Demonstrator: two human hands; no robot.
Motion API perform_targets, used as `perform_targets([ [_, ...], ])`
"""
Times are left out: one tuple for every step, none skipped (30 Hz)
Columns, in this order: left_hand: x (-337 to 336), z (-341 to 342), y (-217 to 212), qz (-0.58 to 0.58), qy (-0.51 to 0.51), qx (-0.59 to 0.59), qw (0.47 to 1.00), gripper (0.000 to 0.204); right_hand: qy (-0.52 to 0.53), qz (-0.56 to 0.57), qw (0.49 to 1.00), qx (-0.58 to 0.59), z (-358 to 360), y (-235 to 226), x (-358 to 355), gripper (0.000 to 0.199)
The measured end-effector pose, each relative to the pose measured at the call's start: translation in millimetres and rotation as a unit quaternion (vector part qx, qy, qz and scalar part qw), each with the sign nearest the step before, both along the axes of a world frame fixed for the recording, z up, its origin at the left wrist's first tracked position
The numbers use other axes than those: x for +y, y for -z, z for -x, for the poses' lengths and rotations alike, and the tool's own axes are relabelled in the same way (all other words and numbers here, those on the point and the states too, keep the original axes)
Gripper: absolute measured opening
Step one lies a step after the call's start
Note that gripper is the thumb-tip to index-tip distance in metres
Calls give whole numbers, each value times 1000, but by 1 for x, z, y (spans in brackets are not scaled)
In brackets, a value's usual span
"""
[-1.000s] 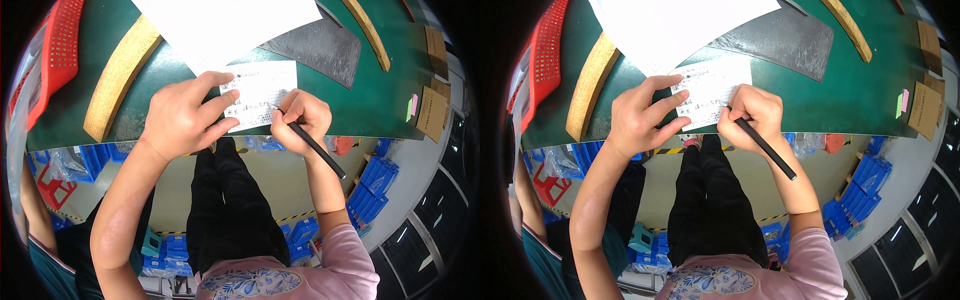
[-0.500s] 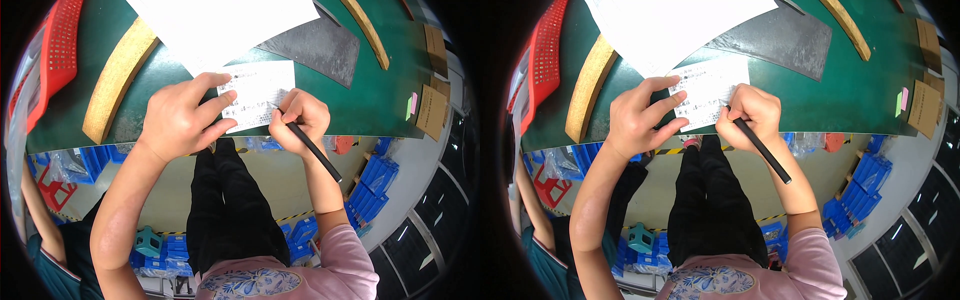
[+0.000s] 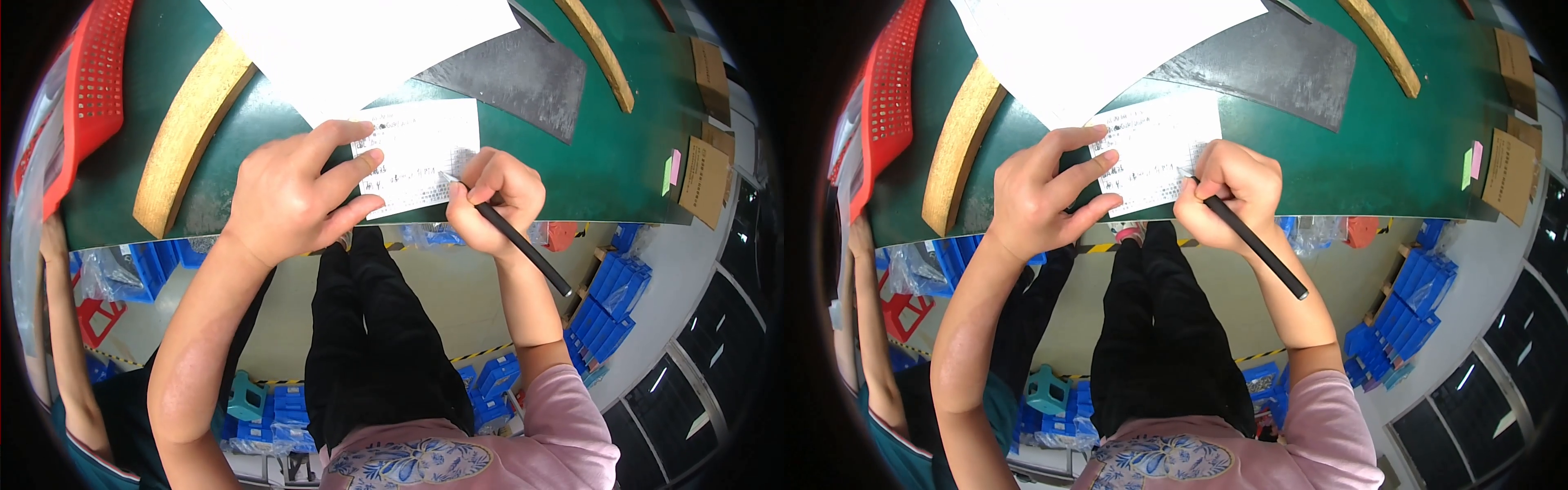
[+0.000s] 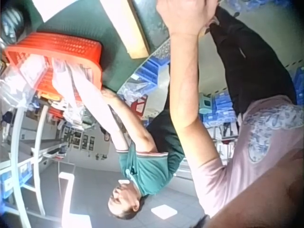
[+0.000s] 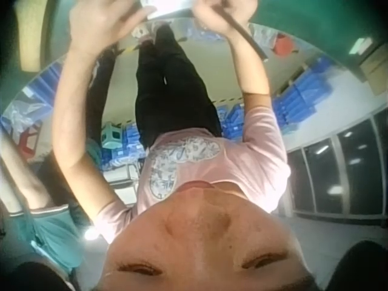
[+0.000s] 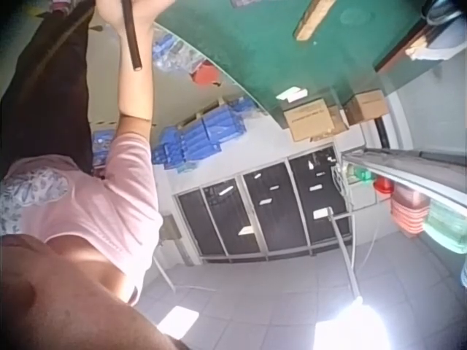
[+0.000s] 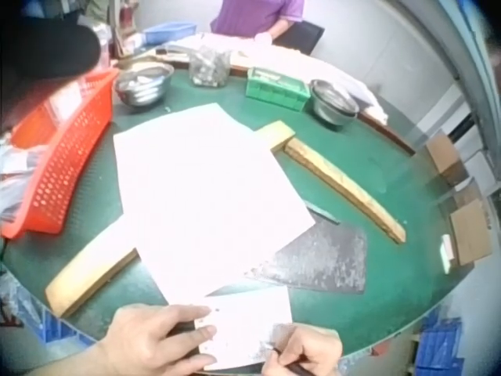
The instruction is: Sorting small hardware components into plastic bags and recording data on a paper form.
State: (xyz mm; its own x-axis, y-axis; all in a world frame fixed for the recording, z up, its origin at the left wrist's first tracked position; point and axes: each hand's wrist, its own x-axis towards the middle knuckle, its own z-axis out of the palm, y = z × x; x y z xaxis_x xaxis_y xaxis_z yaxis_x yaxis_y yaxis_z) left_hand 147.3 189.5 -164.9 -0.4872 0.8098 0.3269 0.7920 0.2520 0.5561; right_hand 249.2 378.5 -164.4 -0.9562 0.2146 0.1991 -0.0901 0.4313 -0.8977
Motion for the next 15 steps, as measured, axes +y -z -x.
perform_targets([
  [0,0,0,1,2,-1,1000,32,-8,-6,1000,5,-3,0,1,27],
  [0,0,0,1,2,-1,1000,32,-16,-11,1000,10,-4,0,2,27],
  [0,0,-1,4,-1,-2,1000,32,-15,-11,1000,10,-4,1,3,27],
  [1,0,-1,8,-4,-3,1000,33,-6,-12,1000,11,-4,1,3,27],
  [1,0,-1,8,-3,-3,1000,33,4,-13,1000,12,-4,1,4,27],
  [1,0,-1,4,-4,-5,1000,33,5,-13,1000,11,-4,2,4,27],
  [0,0,0,1,-6,-8,1000,33,-1,-10,1000,11,-3,3,4,27],
  [0,-1,0,1,-5,-8,1000,33,-7,-7,1000,12,-3,4,4,27],
  [1,-1,0,1,-3,-10,1000,33,-6,-6,1000,11,-3,4,3,27],
  [0,0,-1,2,-3,-11,1000,33,3,-9,1000,6,-2,2,2,27],
  [0,0,-1,2,-2,-11,1000,33,12,-12,1000,0,0,2,1,27],
  [0,1,-1,4,-3,-7,1000,33,12,-12,1000,0,0,1,0,27],
  [0,0,-1,6,-3,-4,1000,33,17,-9,1000,3,0,1,0,27],
  [1,0,-1,6,-2,-4,1000,33,21,-6,1000,6,-1,2,0,27],
  [0,-1,-1,7,-3,-5,1000,33,22,-6,1000,6,-1,2,1,27],
])
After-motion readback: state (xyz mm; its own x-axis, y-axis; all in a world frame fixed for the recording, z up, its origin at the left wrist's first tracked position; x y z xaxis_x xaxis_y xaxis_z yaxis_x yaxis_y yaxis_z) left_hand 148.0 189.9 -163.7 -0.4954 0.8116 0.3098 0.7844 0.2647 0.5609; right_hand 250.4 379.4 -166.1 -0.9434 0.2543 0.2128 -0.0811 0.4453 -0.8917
